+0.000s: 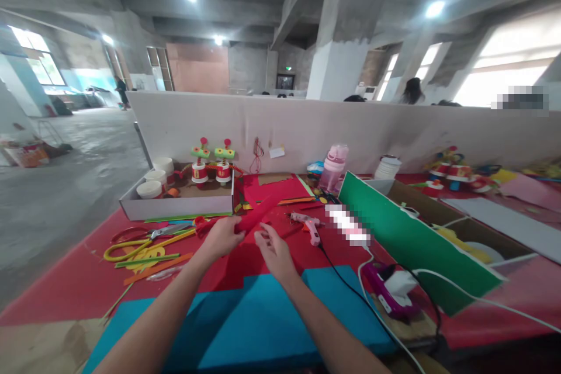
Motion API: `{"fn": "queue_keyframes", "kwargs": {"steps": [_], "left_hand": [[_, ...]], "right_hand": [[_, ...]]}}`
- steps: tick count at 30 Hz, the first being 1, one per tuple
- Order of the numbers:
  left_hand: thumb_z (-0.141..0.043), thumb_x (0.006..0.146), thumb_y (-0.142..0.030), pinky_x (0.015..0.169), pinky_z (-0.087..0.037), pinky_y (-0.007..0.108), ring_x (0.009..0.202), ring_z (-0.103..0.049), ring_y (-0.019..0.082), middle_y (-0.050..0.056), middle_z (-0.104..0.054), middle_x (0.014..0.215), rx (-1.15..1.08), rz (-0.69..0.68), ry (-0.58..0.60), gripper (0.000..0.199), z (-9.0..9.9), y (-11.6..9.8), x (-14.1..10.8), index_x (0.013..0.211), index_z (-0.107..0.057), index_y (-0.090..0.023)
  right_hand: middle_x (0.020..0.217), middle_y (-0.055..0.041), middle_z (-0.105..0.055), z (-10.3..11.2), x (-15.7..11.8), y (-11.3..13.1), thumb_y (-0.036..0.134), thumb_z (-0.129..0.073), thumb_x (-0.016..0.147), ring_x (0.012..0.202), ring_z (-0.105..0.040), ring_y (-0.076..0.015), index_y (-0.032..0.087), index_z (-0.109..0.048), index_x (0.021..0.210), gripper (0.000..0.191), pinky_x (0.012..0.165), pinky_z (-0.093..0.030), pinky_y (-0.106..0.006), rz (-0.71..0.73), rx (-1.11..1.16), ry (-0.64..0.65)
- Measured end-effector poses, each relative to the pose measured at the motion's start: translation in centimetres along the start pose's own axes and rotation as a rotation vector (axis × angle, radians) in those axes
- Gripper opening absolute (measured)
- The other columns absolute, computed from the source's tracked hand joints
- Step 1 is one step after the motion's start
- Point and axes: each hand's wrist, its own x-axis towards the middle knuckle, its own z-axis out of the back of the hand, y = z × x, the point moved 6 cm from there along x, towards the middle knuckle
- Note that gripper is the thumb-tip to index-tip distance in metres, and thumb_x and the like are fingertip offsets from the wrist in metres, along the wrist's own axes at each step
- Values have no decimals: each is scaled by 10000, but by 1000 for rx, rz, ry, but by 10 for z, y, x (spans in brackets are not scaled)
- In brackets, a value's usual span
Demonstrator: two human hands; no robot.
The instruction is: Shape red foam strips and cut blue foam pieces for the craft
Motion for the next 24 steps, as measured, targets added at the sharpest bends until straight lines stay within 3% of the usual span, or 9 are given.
{"fn": "queue_keyframes", "kwargs": {"steps": [3,5,8,11,13,15,18,21,24], "left_hand": [[-525,764,-206,689,-420,267,852,-636,214,75,-688,887,46,9,3,145,-24,-16,15,878,-613,-188],[-512,784,-194,719,-432,278,909,-635,226,102,-682,982,81,4,-13,197,-41,-23,20,958,-605,-186],[-487,814,-187,722,-443,281,911,-641,224,115,-663,1063,82,-18,-33,212,-57,-26,19,999,-590,-184],[-515,843,-297,681,-454,266,786,-641,191,68,-679,876,-206,-100,22,154,-60,-21,16,913,-599,-189],[-470,877,-451,569,-445,241,620,-608,152,34,-645,719,-583,-102,101,305,-57,-12,17,879,-599,-174],[-443,867,-555,480,-402,214,511,-544,115,10,-587,628,-879,32,-18,430,-46,9,20,790,-580,-155],[-559,787,-592,465,-379,186,489,-500,79,-18,-561,618,-1094,141,-241,443,-29,35,22,780,-565,-149],[-646,733,-561,455,-370,179,475,-494,74,-30,-573,601,-1221,126,-230,435,-26,42,23,863,-585,-150],[-734,661,-503,396,-296,172,394,-431,54,-32,-567,527,-1333,210,-299,422,-26,50,20,816,-602,-133]], "right_hand": [[1017,-70,-672,-15,33,-28,594,-568,781,956,-621,-216,206,-588,1063,480,749,-508,-301,-173,401,-125],[880,-70,-689,-21,51,-43,632,-601,722,889,-640,-224,185,-608,935,495,688,-511,-293,-263,540,-210],[731,-49,-669,-23,65,-54,616,-670,661,756,-652,-211,168,-611,826,481,610,-505,-280,-322,664,-216],[676,-3,-645,-16,69,-58,563,-697,670,653,-637,-170,170,-622,866,444,588,-508,-266,-321,742,-209],[647,12,-632,-10,68,-56,552,-670,717,619,-631,-160,172,-617,872,414,581,-520,-271,-337,797,-188],[639,8,-636,-10,66,-50,517,-651,767,609,-633,-156,164,-608,875,372,582,-534,-278,-344,847,-94],[638,0,-644,-27,53,-39,423,-653,812,580,-632,-146,143,-602,905,300,604,-557,-301,-426,845,210],[621,0,-643,-44,35,-35,403,-636,839,530,-627,-135,129,-594,917,288,609,-567,-316,-464,778,424],[669,-41,-677,-57,21,-33,424,-671,808,566,-659,-157,103,-603,945,356,640,-570,-338,-471,704,631]]}}
